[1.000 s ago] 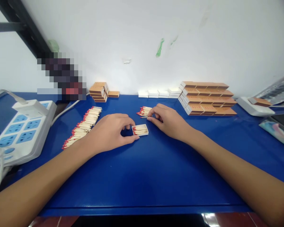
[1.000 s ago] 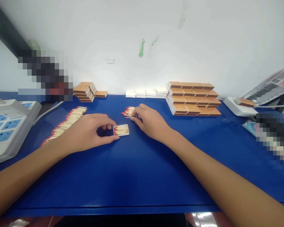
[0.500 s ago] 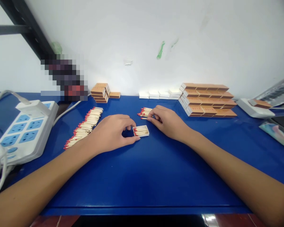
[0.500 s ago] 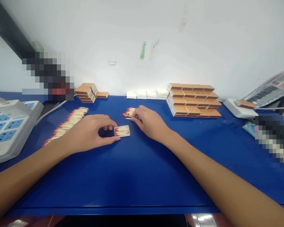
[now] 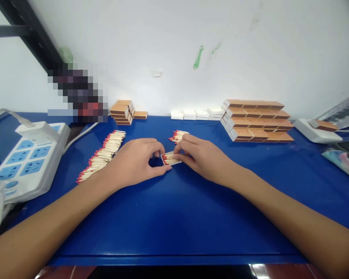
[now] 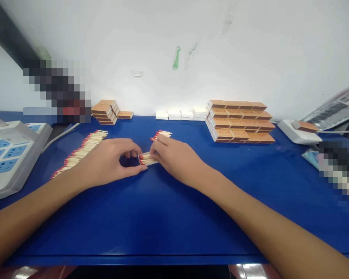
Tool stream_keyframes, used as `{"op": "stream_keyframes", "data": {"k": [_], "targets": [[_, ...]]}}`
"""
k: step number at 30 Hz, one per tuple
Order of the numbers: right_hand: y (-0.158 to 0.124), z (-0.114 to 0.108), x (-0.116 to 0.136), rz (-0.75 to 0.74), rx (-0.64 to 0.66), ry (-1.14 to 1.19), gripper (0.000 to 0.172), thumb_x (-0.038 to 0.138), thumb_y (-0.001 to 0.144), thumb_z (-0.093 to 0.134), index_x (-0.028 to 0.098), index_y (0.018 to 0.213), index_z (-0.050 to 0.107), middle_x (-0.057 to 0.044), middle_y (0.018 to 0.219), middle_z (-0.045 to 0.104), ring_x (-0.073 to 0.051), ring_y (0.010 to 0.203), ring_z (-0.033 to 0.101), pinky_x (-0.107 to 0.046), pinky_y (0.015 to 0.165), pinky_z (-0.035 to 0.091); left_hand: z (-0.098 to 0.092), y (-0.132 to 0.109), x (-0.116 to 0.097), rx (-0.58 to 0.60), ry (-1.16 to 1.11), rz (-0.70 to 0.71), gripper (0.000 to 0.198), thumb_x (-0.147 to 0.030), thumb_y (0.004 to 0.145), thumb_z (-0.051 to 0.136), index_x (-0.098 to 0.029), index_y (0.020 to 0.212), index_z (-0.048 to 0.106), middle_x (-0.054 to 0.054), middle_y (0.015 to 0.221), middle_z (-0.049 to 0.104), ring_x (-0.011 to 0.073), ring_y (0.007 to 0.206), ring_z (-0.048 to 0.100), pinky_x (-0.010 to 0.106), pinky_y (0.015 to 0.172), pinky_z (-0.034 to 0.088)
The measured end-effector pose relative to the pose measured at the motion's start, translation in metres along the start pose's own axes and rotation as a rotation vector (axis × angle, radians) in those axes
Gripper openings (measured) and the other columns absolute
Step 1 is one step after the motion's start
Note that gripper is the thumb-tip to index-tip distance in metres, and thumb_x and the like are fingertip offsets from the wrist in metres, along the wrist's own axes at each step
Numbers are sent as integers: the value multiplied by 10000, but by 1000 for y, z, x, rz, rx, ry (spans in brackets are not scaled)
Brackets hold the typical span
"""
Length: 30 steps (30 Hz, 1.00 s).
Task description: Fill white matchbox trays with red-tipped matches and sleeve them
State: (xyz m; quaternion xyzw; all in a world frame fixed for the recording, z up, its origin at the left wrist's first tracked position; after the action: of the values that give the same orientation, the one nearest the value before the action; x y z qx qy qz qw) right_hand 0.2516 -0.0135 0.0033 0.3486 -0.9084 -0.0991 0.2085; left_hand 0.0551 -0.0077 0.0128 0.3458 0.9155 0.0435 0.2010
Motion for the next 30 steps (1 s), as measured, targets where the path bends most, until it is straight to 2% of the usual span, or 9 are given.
{"op": "stream_keyframes", "data": {"k": [5,10,19,30], "targets": [[2,-6,-26,45,-143,88,87,249,1031,609,198,1004,674,-26,886,592,-158,731,517,-290,688,393,-1,0,0,4,-21,7,254,-446,858,789,-220,957,733,8,916,725,200,852,681,311,727,474],[3,-1,-51,175,-100,0,56,232,986,652,193,966,686,-25,871,573,-165,715,506,-300,684,386,-1,0,-2,12,-27,5,247,-441,858,793,-220,951,731,11,918,724,199,843,677,311,721,470],[3,6,-47,189,-11,-98,108,256,1040,553,192,980,616,-59,963,603,-186,758,548,-305,695,401,0,0,-2,7,-28,24,243,-439,862,795,-219,942,727,4,910,715,190,828,669,317,719,470],[1,6,-43,291,153,-171,133,269,1085,480,186,1045,576,-97,1078,625,-218,844,605,-322,727,411,-1,0,-2,25,-2,10,270,-459,873,773,-210,965,724,22,931,732,209,853,681,321,724,476]]}}
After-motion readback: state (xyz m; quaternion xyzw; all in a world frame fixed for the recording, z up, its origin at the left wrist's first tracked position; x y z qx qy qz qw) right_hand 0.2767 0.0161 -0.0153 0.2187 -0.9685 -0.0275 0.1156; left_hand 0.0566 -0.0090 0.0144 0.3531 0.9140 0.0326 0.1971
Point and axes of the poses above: each hand's wrist, its own y-axis towards the middle knuckle, its own z-axis out of the palm, x = y × z, the point moved 4 cm from there along y, towards the middle knuckle
